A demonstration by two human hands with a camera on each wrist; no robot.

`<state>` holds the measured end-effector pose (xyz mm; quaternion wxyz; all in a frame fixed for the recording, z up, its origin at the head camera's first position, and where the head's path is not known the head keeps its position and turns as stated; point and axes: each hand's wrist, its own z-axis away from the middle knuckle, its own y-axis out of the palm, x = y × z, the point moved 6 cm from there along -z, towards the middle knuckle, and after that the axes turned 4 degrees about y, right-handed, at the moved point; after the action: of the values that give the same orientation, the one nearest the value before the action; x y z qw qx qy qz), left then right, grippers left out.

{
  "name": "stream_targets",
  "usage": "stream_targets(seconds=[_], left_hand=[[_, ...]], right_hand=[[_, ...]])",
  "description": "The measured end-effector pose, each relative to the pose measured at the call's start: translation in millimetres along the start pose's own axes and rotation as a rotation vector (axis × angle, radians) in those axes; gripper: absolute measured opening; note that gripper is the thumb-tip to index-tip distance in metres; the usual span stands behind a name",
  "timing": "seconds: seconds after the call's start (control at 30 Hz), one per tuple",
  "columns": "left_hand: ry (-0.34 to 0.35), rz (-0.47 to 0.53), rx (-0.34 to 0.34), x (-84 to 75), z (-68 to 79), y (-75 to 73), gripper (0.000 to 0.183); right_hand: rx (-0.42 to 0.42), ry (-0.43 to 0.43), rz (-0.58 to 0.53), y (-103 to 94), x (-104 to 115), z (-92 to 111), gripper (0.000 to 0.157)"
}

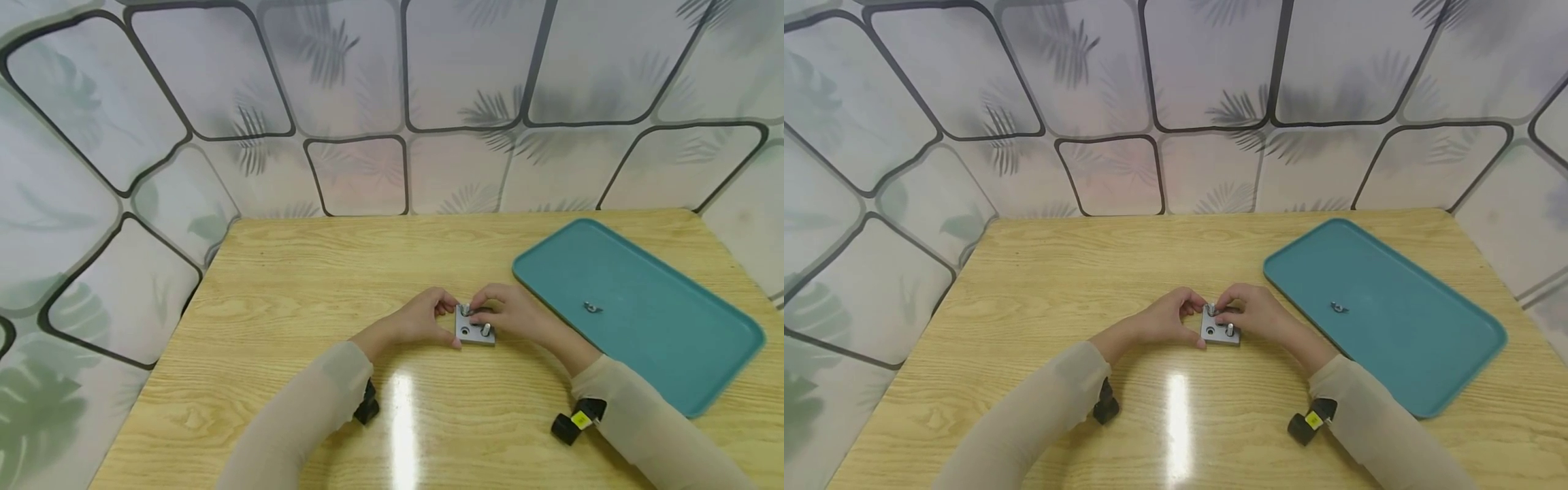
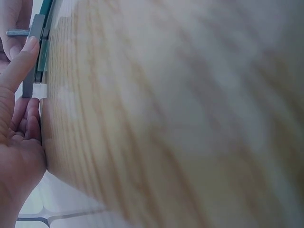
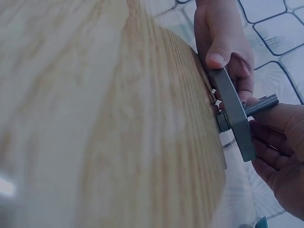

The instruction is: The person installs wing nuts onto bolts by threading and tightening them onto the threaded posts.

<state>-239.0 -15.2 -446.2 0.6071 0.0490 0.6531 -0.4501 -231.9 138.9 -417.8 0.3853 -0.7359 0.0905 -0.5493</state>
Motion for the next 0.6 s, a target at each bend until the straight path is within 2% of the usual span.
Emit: stream_targets(seconds=[0.2, 0.6], left_hand=[[-0.002, 0.009, -0.001, -1.5, 0.6, -0.4, 0.07], [0.012, 0.022, 0.004, -0.8, 0.5, -1.1, 0.068]], right_hand=[[-0.005, -0.014, 0.003, -1.1, -0.8, 1.0, 0.011], [0.007, 0.139, 0.011, 1.1, -7.3, -8.6, 0.031]])
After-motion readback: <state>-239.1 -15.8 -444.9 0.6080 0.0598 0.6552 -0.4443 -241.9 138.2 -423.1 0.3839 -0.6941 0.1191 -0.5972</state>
